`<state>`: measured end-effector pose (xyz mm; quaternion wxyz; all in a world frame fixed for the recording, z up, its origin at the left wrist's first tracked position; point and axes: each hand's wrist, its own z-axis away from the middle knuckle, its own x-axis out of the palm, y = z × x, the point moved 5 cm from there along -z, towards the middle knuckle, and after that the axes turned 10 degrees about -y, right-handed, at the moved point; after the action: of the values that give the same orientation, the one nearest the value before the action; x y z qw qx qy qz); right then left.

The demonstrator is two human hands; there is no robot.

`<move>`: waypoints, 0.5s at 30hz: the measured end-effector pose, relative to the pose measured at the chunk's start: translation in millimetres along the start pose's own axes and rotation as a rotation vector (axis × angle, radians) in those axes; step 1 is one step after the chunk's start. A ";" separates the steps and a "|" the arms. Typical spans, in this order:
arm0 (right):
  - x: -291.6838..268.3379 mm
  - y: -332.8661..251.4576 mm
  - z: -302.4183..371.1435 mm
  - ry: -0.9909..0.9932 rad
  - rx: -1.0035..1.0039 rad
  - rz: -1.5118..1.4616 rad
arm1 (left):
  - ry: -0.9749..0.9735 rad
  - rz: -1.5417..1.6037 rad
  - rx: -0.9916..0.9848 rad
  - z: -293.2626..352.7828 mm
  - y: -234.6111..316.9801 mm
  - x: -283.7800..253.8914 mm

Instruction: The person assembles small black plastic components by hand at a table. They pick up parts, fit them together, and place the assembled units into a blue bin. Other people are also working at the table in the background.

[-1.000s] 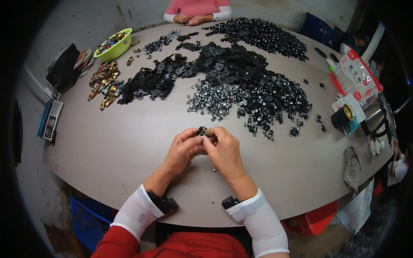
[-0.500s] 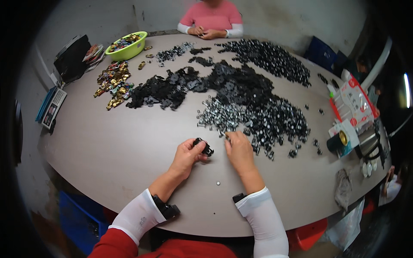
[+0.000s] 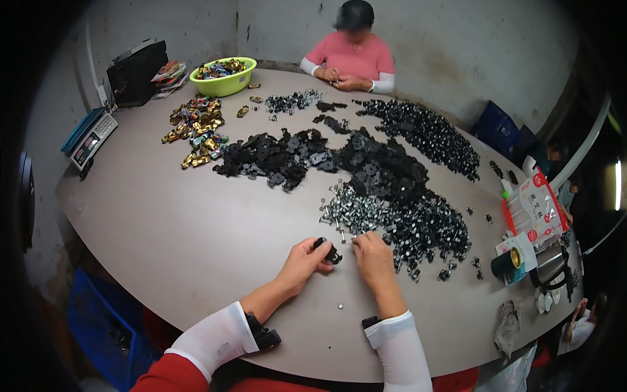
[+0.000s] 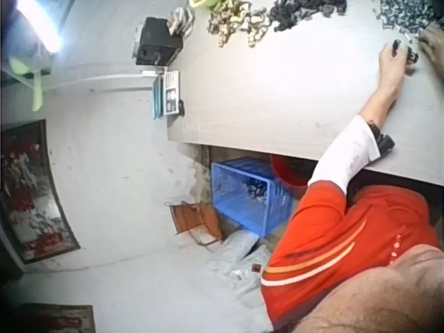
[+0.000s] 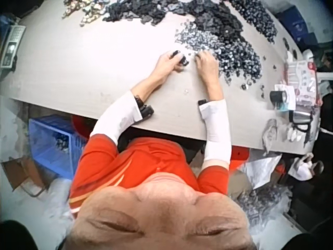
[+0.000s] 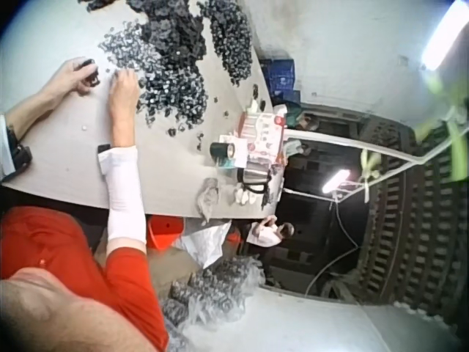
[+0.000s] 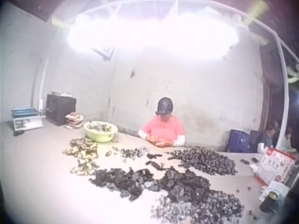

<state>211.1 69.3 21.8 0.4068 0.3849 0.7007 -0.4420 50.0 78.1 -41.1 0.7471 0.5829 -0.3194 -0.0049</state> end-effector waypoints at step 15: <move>-4.6 -2.0 31.2 0.153 0.084 -0.423 | 0.008 0.056 -0.028 6.9 4.3 -7.1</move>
<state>218.1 38.7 17.9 0.2342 0.2785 0.7756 -0.5159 39.3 76.1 -40.0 0.7564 0.5631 -0.3325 0.0137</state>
